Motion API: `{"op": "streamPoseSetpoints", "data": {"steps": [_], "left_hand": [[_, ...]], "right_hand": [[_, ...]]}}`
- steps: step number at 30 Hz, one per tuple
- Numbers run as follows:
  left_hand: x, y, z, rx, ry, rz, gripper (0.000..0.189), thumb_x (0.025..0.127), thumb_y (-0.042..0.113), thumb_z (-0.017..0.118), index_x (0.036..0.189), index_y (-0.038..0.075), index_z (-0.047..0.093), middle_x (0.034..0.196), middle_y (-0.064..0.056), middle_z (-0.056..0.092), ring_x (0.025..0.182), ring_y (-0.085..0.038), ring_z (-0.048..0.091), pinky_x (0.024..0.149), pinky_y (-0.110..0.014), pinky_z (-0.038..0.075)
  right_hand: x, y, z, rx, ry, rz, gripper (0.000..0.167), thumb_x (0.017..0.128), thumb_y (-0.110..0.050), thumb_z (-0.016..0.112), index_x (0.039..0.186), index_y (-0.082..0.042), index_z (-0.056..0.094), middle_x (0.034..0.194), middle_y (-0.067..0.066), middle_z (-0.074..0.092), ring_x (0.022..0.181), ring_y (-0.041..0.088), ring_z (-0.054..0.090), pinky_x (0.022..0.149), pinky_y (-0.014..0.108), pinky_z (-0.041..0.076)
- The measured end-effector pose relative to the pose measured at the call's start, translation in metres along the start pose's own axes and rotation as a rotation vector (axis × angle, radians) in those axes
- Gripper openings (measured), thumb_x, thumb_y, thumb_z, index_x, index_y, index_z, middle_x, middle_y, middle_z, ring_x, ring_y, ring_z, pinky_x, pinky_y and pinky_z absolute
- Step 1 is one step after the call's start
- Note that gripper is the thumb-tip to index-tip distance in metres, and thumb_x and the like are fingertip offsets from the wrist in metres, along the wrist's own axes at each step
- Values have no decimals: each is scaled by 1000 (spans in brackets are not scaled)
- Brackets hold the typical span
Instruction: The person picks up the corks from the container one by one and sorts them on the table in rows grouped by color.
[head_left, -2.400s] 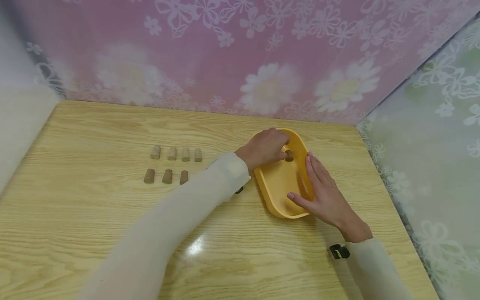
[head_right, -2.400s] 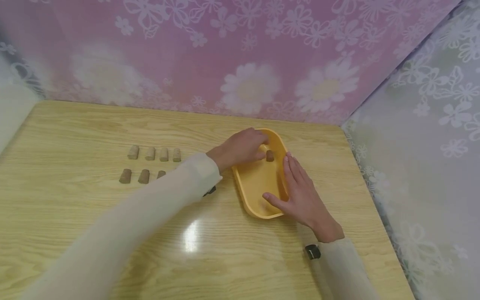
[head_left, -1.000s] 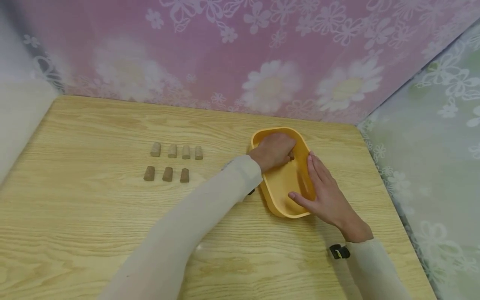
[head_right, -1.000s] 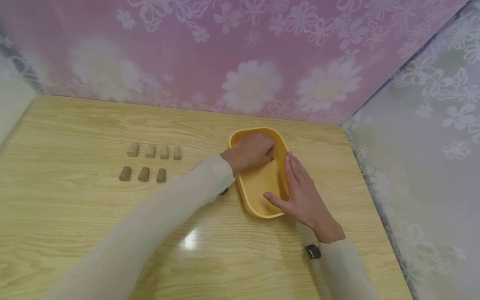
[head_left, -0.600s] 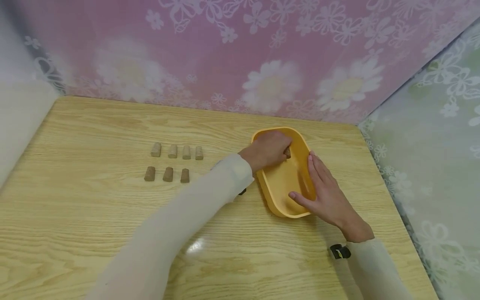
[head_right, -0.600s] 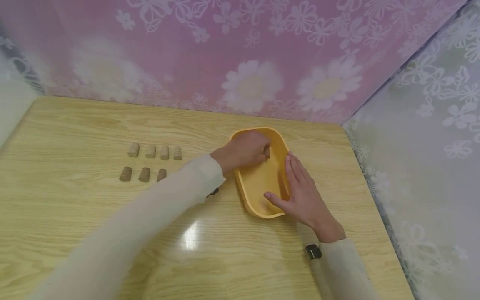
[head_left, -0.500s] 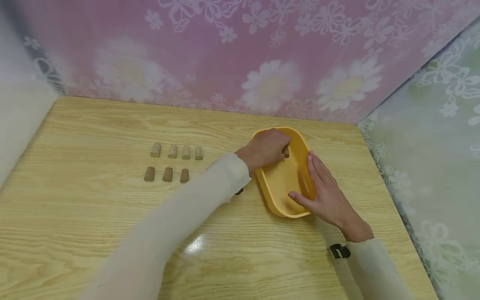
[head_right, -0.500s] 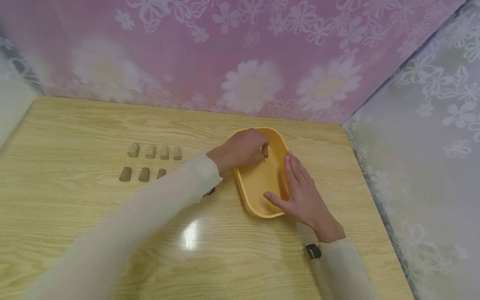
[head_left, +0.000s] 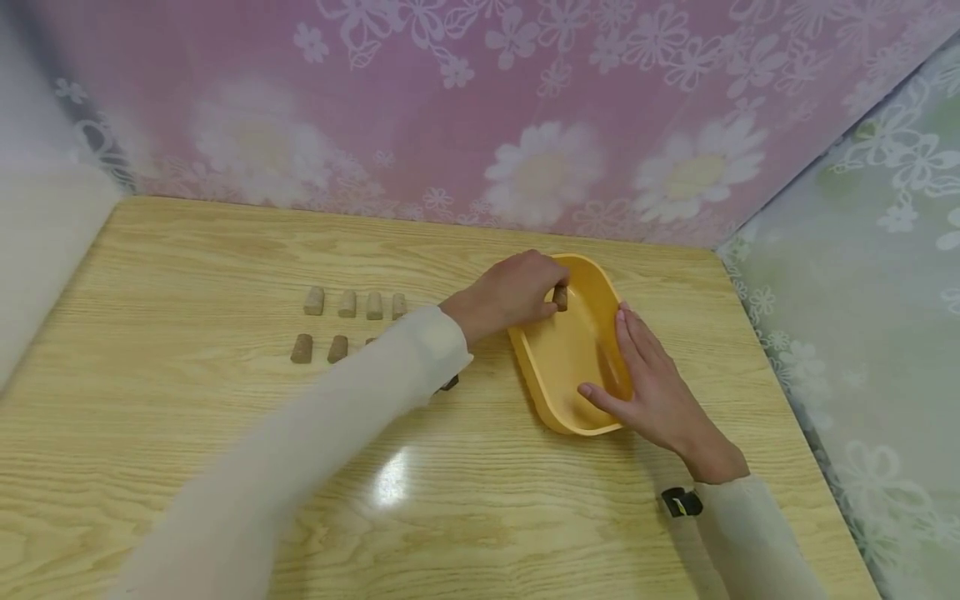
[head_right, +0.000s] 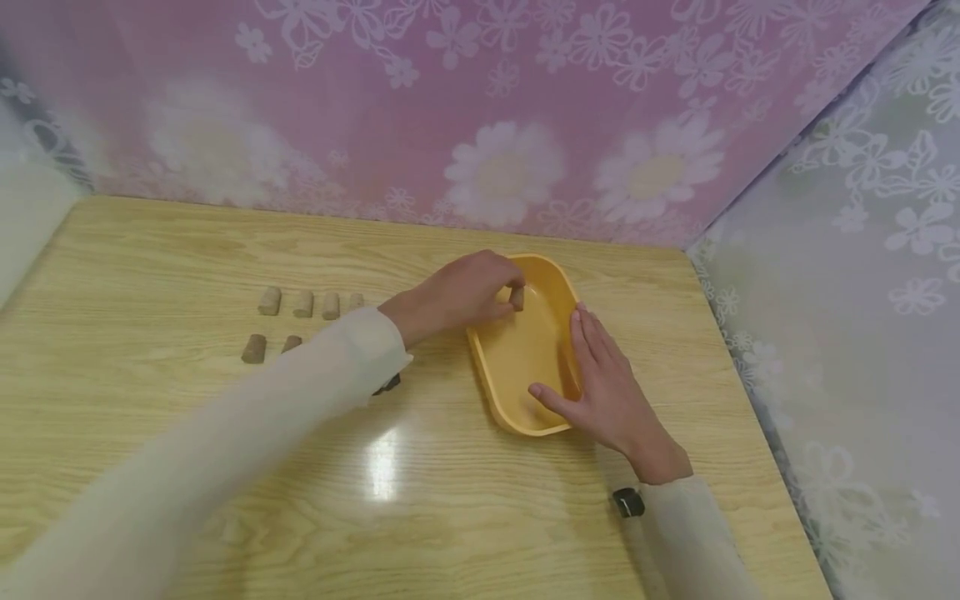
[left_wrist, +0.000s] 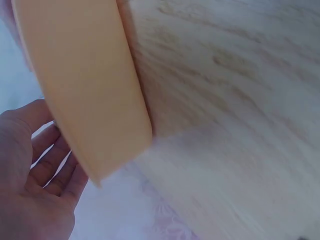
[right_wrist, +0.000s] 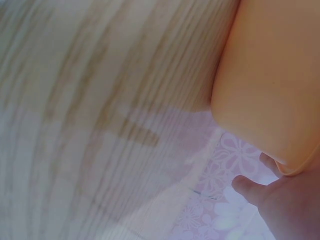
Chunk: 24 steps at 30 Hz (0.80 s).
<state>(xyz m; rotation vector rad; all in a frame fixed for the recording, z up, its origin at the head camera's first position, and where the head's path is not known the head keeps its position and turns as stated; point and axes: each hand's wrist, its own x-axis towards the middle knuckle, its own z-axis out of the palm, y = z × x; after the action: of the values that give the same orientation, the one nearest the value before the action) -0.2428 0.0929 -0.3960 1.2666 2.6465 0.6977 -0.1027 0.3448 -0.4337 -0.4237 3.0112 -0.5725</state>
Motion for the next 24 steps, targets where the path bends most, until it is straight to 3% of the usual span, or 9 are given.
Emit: {"op": "streamPoseSetpoints", "data": {"steps": [13,19,24], "left_hand": [[-29,-15,-32,-36,24,-10,6,107,19,72,112,20,75,114,7,75,118,-18,67,103,-34,53],[-47,-24,-44,-36,43,-43,9,107,20,71,116,20,74,117,8,72,112,-17,63,97,-34,52],[-63,-34,-51,0,62,-57,13,106,22,73,119,18,73,122,5,72,112,-18,62,101,-36,52]], "right_hand": [[1,-1,-1,-10,-15,19,114,101,-54,73,175,-7,1,185,8,-2,172,36,3,135,67,14],[1,-1,-1,-15,-19,24,115,100,-55,73,175,-9,0,185,9,-2,172,37,3,135,66,14],[0,-2,-3,-14,-19,21,114,100,-54,74,175,-8,0,185,9,-2,172,36,3,136,65,13]]}}
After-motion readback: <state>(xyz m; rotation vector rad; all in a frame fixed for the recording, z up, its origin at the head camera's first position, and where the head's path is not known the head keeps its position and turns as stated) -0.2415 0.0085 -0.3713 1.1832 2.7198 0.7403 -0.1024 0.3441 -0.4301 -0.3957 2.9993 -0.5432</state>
